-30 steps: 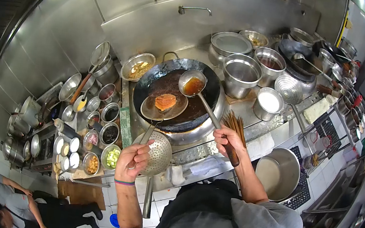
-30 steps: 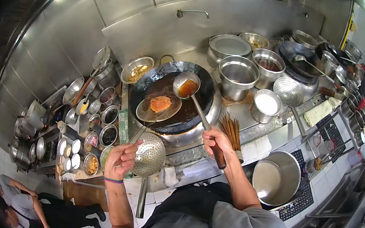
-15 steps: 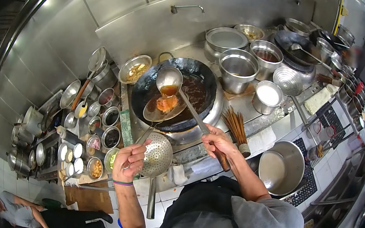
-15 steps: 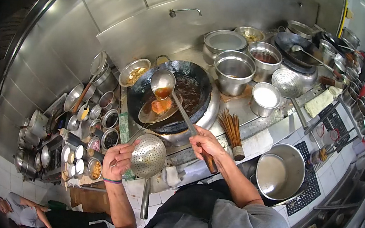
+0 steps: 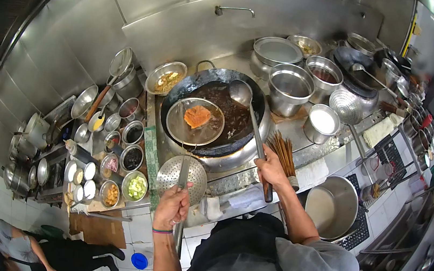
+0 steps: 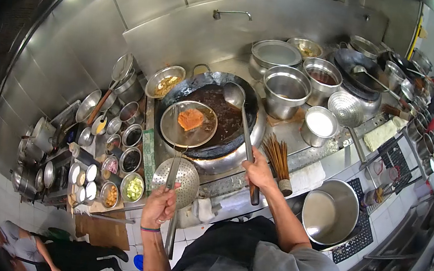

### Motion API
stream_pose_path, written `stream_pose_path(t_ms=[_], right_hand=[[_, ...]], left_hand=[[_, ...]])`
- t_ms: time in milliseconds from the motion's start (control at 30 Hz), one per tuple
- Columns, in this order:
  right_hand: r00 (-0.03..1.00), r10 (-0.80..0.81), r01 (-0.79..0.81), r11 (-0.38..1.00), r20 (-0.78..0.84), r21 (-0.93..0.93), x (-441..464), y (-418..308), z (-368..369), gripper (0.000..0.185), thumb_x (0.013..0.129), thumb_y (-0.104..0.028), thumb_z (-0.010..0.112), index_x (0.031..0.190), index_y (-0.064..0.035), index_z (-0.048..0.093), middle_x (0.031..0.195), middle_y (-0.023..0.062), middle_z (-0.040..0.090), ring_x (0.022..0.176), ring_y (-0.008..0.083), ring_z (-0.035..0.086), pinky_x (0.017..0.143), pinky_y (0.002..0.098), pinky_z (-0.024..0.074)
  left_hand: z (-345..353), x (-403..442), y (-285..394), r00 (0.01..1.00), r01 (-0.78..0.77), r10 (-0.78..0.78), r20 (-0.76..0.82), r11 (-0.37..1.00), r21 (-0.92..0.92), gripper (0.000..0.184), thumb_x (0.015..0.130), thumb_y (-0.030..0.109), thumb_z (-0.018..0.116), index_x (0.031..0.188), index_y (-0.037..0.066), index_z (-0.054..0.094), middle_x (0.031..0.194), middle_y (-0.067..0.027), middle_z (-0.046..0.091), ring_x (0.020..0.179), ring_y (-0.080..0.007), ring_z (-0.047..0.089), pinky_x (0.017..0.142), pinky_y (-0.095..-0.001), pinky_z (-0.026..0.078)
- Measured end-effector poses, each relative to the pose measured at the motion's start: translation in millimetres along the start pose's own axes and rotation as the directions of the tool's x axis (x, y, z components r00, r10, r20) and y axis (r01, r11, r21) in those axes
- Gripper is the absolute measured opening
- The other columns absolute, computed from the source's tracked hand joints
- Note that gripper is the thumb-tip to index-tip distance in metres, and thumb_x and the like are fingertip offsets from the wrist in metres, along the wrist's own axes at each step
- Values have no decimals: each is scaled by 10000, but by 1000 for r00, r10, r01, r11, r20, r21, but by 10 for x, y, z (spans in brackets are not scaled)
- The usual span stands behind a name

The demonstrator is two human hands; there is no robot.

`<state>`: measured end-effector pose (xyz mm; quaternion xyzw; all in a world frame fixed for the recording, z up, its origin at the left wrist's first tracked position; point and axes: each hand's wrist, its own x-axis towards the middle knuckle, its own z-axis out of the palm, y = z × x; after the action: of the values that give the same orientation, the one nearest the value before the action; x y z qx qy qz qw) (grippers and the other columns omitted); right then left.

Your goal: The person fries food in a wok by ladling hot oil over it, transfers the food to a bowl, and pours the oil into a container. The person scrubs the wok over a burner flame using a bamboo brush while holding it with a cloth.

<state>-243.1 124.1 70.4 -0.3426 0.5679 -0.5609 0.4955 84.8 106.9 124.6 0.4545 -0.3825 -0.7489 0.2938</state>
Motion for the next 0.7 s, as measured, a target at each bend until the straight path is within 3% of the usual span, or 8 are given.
stream_pose_path(t_ms=[67, 167, 200, 300, 467, 700], right_hand=[[996, 74, -84, 967, 54, 241, -12, -72, -9, 470, 856, -24, 542, 1319, -3, 466, 589, 1, 480, 403, 102, 454, 343, 282, 388], [978, 84, -178, 807, 189, 563, 71, -188, -114, 196, 865, -25, 547, 1049, -39, 479, 645, -16, 475, 417, 60, 418, 327, 252, 367], [972, 82, -202, 776, 221, 597, 82, -211, -132, 142, 883, -28, 546, 978, -67, 448, 697, -13, 480, 442, 30, 424, 317, 231, 359], [932, 64, -302, 681, 357, 667, 154, -288, -137, 132, 903, -29, 538, 1001, -61, 456, 713, -12, 464, 445, 23, 419, 302, 221, 358], [875, 21, -397, 601, 483, 693, 183, -607, 143, 111, 920, -32, 545, 972, -82, 461, 708, -10, 453, 442, 30, 425, 306, 232, 378], [911, 36, -221, 884, 412, 411, 204, -712, 471, 297, 898, -62, 576, 1187, -58, 508, 725, -3, 485, 454, 44, 442, 333, 239, 369]], left_hand=[[-50, 89, -174, 998, -57, 56, 12, 998, 42, 251, 1013, 164, 482, 1232, 52, 528, 658, -8, 458, 428, -95, 419, 331, -261, 348], [-49, 158, -297, 996, -77, 79, -28, 994, 83, 254, 1013, 155, 475, 1237, 47, 523, 652, -15, 465, 424, -100, 419, 335, -272, 366], [-53, 177, -316, 997, -63, 68, -44, 993, 96, 261, 1010, 147, 466, 1243, 40, 516, 642, -20, 466, 424, -106, 421, 340, -283, 383], [-50, 197, -311, 996, -68, 77, -45, 981, 179, 273, 1004, 143, 461, 1250, 36, 511, 626, -20, 457, 425, -107, 421, 345, -291, 394], [-60, 207, -285, 995, -83, 92, -36, 976, 201, 289, 992, 138, 459, 1251, 20, 506, 621, -18, 462, 410, -110, 420, 345, -290, 395], [-89, 206, -263, 995, -80, 90, -47, 980, 181, 278, 985, 141, 463, 1224, 12, 523, 623, -16, 471, 409, -111, 436, 347, -287, 382]])
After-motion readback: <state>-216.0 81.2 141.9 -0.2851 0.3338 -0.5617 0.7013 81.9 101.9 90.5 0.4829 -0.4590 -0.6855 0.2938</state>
